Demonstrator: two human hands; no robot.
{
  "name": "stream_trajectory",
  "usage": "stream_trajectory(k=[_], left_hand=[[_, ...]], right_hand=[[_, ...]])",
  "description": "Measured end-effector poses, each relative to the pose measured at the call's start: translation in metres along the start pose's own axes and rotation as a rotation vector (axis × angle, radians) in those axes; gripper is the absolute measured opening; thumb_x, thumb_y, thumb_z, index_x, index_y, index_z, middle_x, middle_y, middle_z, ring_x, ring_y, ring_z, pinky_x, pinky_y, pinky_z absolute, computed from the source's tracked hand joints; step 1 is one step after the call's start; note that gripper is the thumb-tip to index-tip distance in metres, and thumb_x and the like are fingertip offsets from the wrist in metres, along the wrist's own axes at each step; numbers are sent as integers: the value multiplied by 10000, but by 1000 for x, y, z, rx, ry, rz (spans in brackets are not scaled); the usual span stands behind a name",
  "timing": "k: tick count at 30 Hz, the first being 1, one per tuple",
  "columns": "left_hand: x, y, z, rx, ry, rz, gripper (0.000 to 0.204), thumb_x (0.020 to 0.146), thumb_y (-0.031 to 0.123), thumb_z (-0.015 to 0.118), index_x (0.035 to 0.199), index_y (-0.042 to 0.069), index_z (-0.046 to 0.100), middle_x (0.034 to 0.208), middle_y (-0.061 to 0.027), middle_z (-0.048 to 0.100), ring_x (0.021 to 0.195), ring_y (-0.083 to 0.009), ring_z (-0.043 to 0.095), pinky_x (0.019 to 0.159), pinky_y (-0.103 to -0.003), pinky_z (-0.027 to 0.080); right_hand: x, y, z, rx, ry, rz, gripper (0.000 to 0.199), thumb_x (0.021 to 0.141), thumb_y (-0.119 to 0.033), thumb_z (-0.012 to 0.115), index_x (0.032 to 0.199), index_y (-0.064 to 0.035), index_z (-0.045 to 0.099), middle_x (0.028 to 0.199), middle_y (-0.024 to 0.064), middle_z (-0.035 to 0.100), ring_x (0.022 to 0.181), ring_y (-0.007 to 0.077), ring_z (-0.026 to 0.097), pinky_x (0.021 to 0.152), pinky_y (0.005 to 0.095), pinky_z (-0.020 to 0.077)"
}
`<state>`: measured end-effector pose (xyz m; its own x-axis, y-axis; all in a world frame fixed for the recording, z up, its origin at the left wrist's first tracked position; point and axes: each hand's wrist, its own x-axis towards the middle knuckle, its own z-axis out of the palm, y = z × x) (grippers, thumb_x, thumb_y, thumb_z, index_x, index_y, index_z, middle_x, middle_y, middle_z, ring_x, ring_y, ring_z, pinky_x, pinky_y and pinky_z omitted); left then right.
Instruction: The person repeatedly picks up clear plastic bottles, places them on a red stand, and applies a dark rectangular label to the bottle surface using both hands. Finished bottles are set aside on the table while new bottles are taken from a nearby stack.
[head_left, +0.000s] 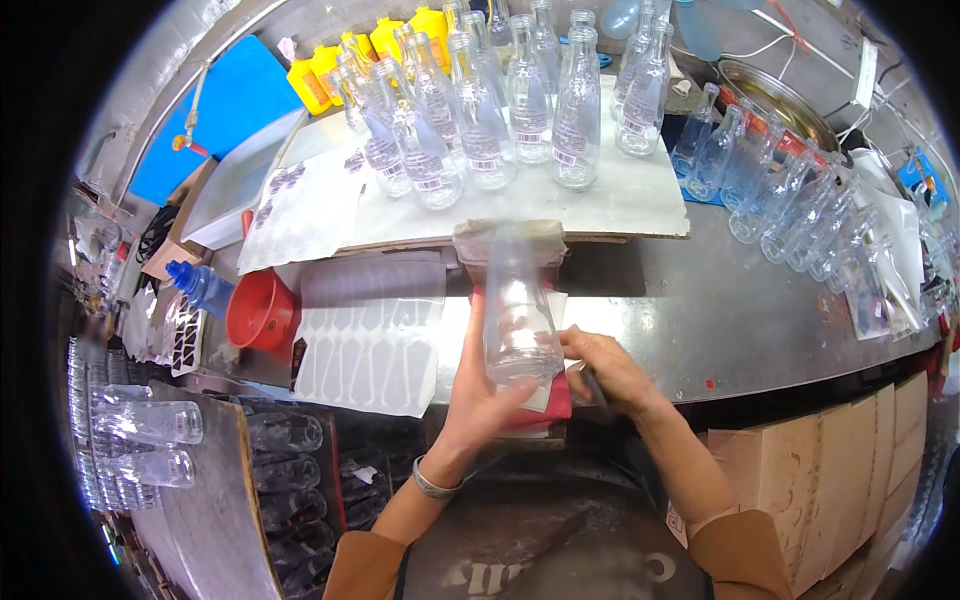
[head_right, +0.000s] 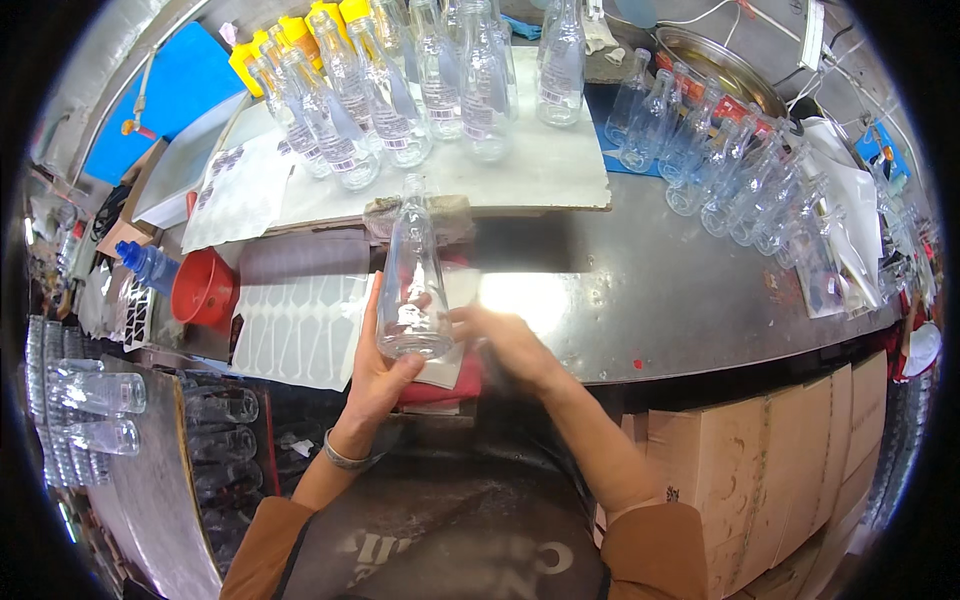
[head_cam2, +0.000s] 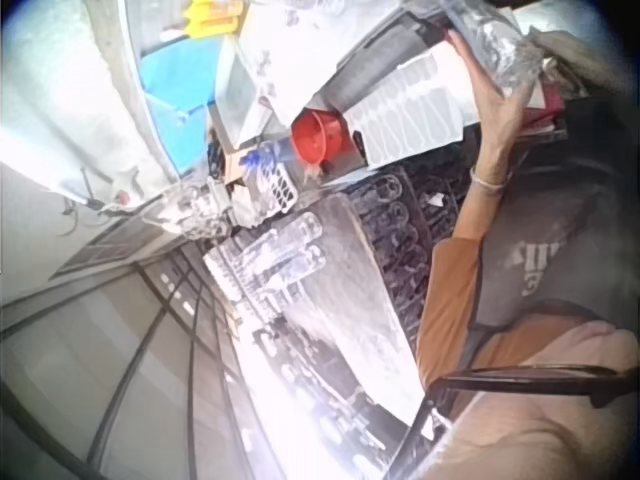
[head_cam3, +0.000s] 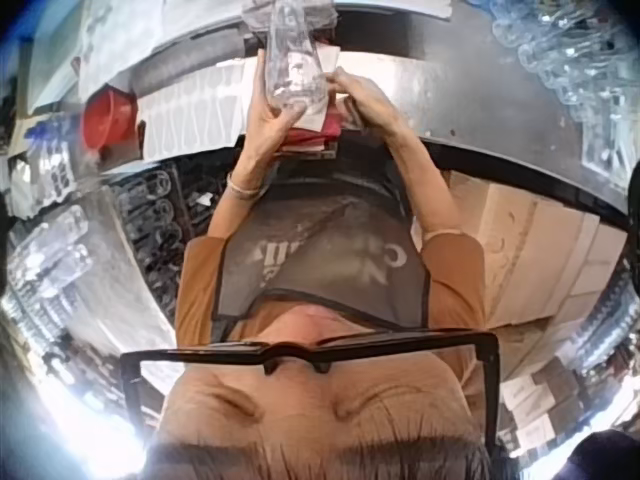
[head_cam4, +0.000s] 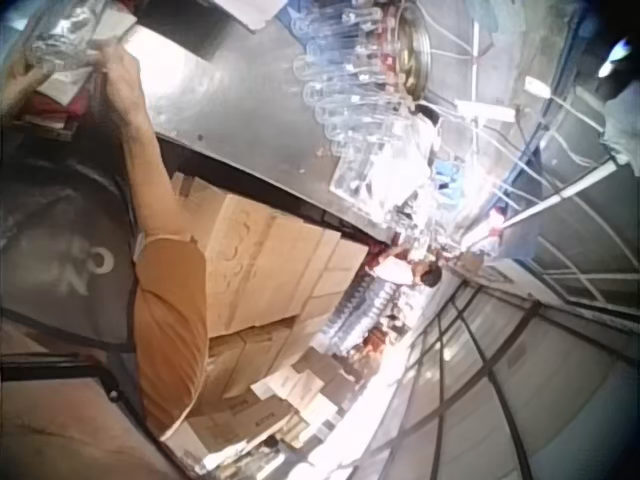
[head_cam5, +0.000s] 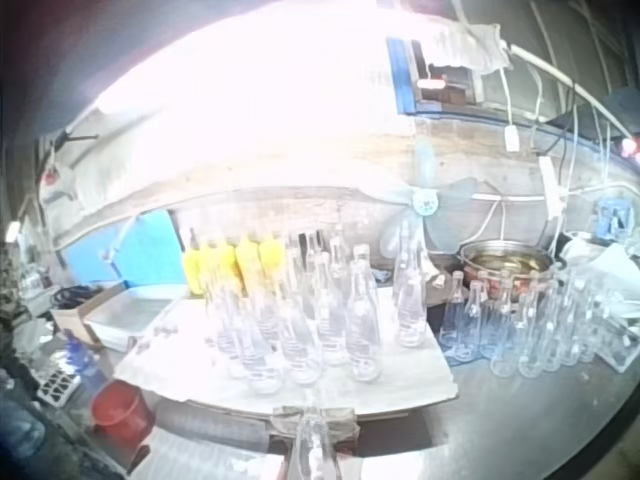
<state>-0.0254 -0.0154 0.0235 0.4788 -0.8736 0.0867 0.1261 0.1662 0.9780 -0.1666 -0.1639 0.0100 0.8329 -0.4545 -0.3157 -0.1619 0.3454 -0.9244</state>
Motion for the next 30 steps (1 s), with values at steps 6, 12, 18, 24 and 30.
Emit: stream_trajectory(k=[6, 12, 18, 24, 30], left_hand=[[-15, -13, -15, 876, 82, 338, 901, 755, 78, 830, 1531, -5, 380, 1487, -207, 449, 1336, -322, 509, 1081, -387, 448], [-17, -21, -16, 830, 54, 268, 912, 743, 43, 800, 1542, 2, 363, 1441, -192, 491, 1291, -318, 537, 1054, -389, 471], [-20, -6, -32, 752, -10, 208, 913, 803, 188, 847, 1543, 1, 346, 1529, -235, 414, 1412, -368, 429, 1111, -422, 425], [57, 26, -162, 1027, 602, 439, 700, 830, 117, 802, 1427, -50, 477, 1453, -234, 520, 1318, -349, 534, 1105, -413, 421], [184, 50, -351, 1475, 922, 36, 856, 900, 489, 688, 1491, -51, 385, 1552, -263, 384, 1450, -406, 350, 1159, -593, 281]], right_hand=[[-19, -12, 18, -655, 111, -331, 403, 967, -306, 623, 1191, 29, 635, 884, 232, 678, 796, 352, 684, 730, 429, 524], [-23, -21, 30, -880, 170, -323, 464, 919, -320, 690, 1230, 18, 616, 877, 228, 690, 825, 431, 667, 724, 462, 527], [-19, -13, 17, -820, 147, -295, 458, 917, -190, 702, 1299, 38, 594, 890, 176, 724, 664, 258, 693, 641, 361, 525], [-29, -10, -21, -620, 274, -136, 418, 925, -71, 623, 1301, 104, 579, 827, 130, 722, 782, 163, 713, 724, 276, 551], [-11, 1, -45, -587, 363, -144, 372, 934, -91, 646, 1257, 89, 613, 841, 133, 726, 800, 177, 731, 700, 293, 563]])
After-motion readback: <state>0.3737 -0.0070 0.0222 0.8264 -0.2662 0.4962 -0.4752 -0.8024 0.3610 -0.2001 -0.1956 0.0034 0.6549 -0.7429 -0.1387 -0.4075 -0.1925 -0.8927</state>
